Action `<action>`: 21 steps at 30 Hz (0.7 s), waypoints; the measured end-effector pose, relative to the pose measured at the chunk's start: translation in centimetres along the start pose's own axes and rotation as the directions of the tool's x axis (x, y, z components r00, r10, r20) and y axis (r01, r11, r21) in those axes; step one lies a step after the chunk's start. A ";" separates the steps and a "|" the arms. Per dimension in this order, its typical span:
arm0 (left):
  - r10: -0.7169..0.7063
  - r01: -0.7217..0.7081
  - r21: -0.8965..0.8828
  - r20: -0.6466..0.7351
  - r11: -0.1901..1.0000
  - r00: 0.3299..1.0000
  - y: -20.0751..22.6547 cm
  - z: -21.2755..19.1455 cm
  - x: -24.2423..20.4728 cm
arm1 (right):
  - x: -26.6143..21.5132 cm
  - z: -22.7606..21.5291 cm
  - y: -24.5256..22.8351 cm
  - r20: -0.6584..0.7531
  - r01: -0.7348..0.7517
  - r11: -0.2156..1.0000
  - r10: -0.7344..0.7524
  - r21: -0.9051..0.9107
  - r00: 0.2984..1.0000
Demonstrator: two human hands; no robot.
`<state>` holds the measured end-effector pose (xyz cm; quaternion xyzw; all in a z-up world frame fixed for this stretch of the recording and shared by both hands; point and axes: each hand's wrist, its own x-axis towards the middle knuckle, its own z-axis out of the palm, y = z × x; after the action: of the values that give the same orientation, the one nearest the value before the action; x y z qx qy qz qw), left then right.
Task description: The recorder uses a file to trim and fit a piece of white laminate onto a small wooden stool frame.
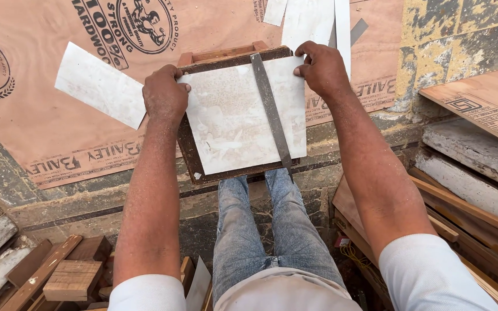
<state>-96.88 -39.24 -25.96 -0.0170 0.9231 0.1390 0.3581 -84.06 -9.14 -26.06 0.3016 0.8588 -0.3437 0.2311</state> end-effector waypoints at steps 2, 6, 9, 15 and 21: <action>0.004 -0.004 -0.010 0.001 1.000 1.000 0.0 0.0 0.3 | 0.2 -0.2 -0.2 0.016 -0.009 1.000 0.010 -0.012 1.000; -0.044 0.046 -0.052 0.032 0.998 0.998 0.2 0.0 0.5 | 0.8 0.8 1.4 -0.036 0.070 0.996 -0.072 -0.049 0.997; -0.106 0.108 -0.063 0.039 0.992 0.994 0.0 -0.6 0.7 | 1.1 1.4 1.4 -0.054 0.134 0.987 -0.139 -0.090 0.989; -0.115 0.114 -0.123 0.006 0.986 0.993 -0.9 0.1 0.1 | 0.7 1.1 0.8 -0.019 0.024 0.998 -0.025 -0.053 1.000; -0.166 0.090 -0.378 -0.174 0.921 0.971 -2.8 4.1 -2.1 | 0.8 2.8 3.2 -0.052 -0.125 0.975 0.136 0.184 0.989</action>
<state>-92.25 -41.02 -28.16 -0.1585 0.9092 0.2830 0.2609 -81.92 -9.10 -29.80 0.3880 0.8095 -0.3941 0.1971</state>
